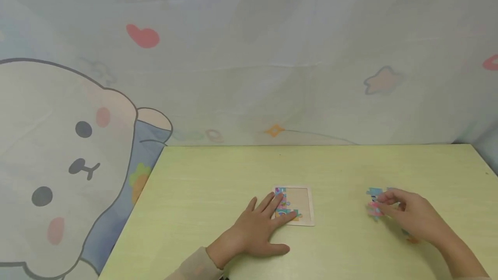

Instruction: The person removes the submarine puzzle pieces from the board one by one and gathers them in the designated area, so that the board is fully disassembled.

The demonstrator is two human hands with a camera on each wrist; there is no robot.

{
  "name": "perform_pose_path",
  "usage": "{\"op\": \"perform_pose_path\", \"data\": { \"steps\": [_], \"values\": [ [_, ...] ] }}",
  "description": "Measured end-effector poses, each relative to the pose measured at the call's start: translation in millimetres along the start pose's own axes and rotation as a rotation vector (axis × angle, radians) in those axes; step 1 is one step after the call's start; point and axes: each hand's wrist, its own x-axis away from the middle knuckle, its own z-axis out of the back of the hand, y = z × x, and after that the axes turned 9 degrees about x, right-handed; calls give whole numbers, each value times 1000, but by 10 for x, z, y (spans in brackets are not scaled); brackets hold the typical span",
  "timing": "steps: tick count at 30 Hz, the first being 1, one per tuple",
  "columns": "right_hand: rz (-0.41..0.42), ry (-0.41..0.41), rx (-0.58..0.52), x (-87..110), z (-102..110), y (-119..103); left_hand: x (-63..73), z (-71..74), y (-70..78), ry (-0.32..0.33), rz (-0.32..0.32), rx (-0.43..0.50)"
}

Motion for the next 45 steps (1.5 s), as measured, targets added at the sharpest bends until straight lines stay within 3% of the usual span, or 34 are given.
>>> {"op": "perform_pose_path", "data": {
  "steps": [14,23,27,36,45],
  "values": [
    [-90,-85,96,95,43,177,-3,20,14,-7,9,-6],
    [-98,-48,139,59,45,95,-3,27,11,-5,1,-1],
    [-55,-26,112,15,11,13,5,8,1,10,-9,-1],
    [158,25,-9,-166,-236,-348,39,11,-3,32,-8,-10],
    [186,-63,-72,-374,-486,-816,96,20,-33,22,18,2]
  ]
}}
